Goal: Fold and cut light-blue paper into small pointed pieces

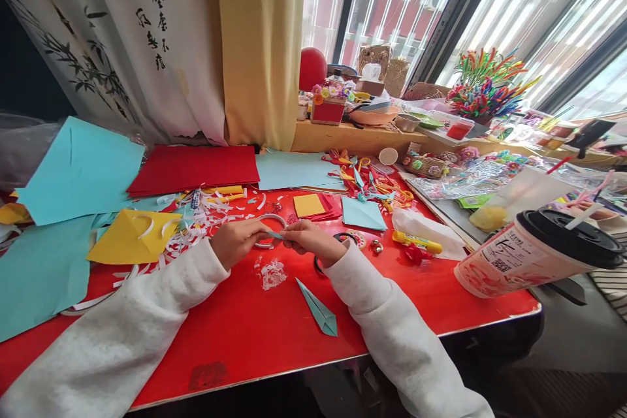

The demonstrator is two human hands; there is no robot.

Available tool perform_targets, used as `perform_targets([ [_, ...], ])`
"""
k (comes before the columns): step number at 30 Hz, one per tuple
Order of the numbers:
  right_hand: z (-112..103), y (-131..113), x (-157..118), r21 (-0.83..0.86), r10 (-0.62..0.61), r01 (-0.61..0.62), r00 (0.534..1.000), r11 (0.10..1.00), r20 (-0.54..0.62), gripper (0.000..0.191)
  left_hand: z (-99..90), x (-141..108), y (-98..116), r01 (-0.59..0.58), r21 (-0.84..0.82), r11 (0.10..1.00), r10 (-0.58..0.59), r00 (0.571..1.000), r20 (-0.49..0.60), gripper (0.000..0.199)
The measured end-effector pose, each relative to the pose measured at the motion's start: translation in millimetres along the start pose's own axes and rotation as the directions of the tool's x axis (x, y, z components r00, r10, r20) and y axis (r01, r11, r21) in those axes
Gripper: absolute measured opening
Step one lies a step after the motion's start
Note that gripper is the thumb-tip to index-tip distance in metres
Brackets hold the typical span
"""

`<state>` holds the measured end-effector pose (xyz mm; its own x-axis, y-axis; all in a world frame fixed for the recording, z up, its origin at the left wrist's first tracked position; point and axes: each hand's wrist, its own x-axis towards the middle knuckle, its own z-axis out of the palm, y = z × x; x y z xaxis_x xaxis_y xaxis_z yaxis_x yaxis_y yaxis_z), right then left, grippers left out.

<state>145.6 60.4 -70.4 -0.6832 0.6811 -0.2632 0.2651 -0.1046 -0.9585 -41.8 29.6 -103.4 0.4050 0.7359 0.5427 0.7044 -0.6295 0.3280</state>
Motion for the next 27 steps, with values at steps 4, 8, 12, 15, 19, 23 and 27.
perform_targets([
  [4, 2.1, 1.5, 3.3, -0.079, 0.029, -0.035, 0.997, 0.996, -0.072, 0.026, -0.5, 3.8, 3.5, 0.240, -0.152, 0.959, -0.222, 0.967, 0.121, 0.021],
  [8, 3.1, 2.4, 5.5, -0.188, 0.034, -0.066, 0.985, 0.980, -0.168, 0.038, -2.3, 8.5, 8.0, 0.453, -0.248, 0.856, -0.405, 0.887, 0.222, 0.023],
  [12, 4.6, -0.6, 1.9, -0.375, -0.023, -0.038, 0.987, 0.926, -0.158, 0.044, -1.3, 10.1, 8.3, 0.565, -0.314, 0.763, -0.486, 0.822, 0.296, 0.023],
  [15, 7.2, -4.0, -1.7, -0.532, -0.142, 0.093, 0.988, 0.842, -0.052, 0.030, -1.9, 9.4, 6.4, 0.579, -0.296, 0.760, -0.496, 0.810, 0.312, 0.023],
  [19, 10.4, -4.7, -1.7, -0.681, -0.254, 0.153, 0.966, 0.716, -0.049, 0.016, -7.8, 9.3, 5.2, 0.583, -0.253, 0.772, -0.510, 0.806, 0.300, 0.023],
  [23, 11.2, -0.8, 1.0, -0.799, -0.379, 0.194, 0.924, 0.570, -0.047, 0.012, -13.1, 10.3, 4.6, 0.631, -0.326, 0.704, -0.535, 0.773, 0.340, 0.023],
  [27, 9.4, 4.2, 2.7, -0.845, -0.477, 0.272, 0.879, 0.460, 0.023, 0.012, -16.3, 10.9, 6.1, 0.676, -0.380, 0.631, -0.547, 0.736, 0.400, 0.025],
])
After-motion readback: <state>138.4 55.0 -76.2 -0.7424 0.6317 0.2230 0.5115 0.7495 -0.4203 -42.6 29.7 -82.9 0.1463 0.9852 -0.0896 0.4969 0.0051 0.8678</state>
